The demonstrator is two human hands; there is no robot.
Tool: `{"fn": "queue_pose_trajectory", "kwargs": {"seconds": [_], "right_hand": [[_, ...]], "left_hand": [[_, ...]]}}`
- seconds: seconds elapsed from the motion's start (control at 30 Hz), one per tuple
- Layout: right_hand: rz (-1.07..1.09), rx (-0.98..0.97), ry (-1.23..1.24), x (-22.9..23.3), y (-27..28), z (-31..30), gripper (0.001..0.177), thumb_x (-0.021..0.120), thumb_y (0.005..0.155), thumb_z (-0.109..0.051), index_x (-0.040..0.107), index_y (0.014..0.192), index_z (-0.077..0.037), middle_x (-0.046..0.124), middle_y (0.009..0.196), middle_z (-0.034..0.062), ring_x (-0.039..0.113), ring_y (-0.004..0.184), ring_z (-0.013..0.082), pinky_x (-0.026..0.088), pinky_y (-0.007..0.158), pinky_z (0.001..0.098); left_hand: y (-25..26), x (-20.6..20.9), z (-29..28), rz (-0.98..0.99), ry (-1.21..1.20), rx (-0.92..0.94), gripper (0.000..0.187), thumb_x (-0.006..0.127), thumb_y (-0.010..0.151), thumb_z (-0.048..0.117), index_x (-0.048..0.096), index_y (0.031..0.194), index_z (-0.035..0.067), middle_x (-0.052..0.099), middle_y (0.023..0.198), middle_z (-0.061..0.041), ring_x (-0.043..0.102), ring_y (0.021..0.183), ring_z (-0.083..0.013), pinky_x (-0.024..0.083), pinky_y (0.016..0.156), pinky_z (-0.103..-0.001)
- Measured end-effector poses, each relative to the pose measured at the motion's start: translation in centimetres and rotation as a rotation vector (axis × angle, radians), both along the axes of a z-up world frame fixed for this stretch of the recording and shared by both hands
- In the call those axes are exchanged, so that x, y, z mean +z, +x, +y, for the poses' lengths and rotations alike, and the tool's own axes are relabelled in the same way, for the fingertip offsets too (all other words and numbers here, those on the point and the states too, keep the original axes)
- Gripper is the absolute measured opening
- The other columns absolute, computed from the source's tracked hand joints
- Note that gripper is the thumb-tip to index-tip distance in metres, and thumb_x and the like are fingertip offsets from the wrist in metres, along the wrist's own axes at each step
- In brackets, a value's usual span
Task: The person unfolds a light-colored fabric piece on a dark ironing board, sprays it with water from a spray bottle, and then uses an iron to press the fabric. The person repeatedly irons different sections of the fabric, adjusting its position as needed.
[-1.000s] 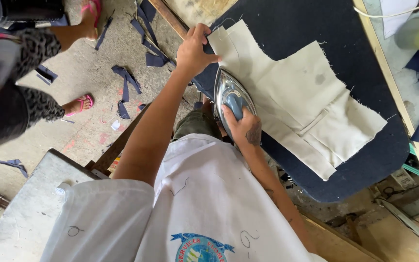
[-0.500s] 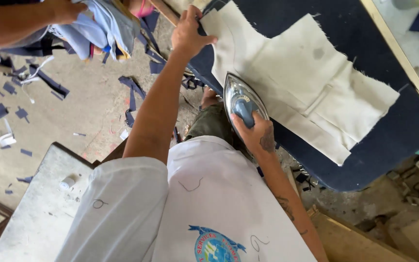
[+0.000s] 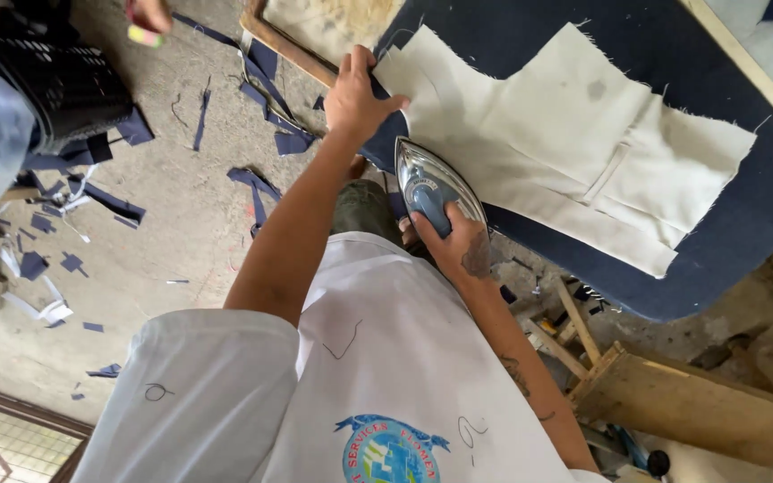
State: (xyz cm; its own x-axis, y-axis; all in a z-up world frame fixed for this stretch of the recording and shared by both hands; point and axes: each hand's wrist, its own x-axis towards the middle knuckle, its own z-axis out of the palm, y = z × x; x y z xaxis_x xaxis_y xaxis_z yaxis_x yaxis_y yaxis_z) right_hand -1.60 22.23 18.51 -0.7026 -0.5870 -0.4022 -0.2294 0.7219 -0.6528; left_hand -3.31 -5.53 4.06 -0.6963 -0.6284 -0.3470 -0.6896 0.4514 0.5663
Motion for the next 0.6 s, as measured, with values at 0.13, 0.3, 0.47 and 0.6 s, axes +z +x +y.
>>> {"fn": "queue_pose_trajectory", "kwargs": {"seconds": [0.13,0.3,0.47,0.6], "right_hand": [[-0.054,-0.108,0.052,-2.5,1.0,-1.8,0.056,0.066,0.098,-0.064,0.057,0.091,-0.009,0.058,0.063,0.0052,0.059,0.054,0.0220,0.045,0.050,0.0374],[-0.006,-0.209,0.112,-3.3,1.7,-2.7,0.058,0.064,0.098,-0.069,0.055,0.089,-0.012,0.056,0.062,0.0036,0.056,0.054,0.0221,0.044,0.053,0.0387],[-0.020,-0.181,0.078,-2.8,0.4,-3.8,0.061,0.066,0.101,-0.065,0.043,0.081,-0.012,0.037,0.056,-0.0015,0.037,0.049,0.0143,0.032,0.049,0.0345],[0.011,-0.166,0.093,-3.4,0.4,-4.2,0.061,0.066,0.101,-0.066,0.045,0.083,-0.011,0.036,0.058,-0.0012,0.036,0.050,0.0149,0.032,0.049,0.0356]], "left_hand": [[-0.4,-0.2,-0.6,-0.016,0.052,-0.051,0.081,0.102,0.079,0.057,0.041,0.117,0.019,0.061,0.115,-0.003,0.064,0.079,-0.0303,0.053,0.055,-0.047],[-0.2,-0.2,-1.3,-0.064,0.130,-0.074,0.082,0.099,0.081,0.059,0.039,0.118,0.019,0.061,0.120,-0.004,0.068,0.085,-0.0345,0.056,0.060,-0.053],[0.3,-1.1,-3.2,0.056,0.233,-0.124,0.063,0.090,0.092,0.052,0.044,0.118,0.017,0.065,0.094,-0.005,0.063,0.076,-0.0268,0.048,0.056,-0.045],[0.0,-0.8,-3.7,0.051,0.236,-0.130,0.058,0.091,0.093,0.047,0.046,0.115,0.019,0.062,0.084,0.000,0.059,0.068,-0.0230,0.044,0.052,-0.043]]}}
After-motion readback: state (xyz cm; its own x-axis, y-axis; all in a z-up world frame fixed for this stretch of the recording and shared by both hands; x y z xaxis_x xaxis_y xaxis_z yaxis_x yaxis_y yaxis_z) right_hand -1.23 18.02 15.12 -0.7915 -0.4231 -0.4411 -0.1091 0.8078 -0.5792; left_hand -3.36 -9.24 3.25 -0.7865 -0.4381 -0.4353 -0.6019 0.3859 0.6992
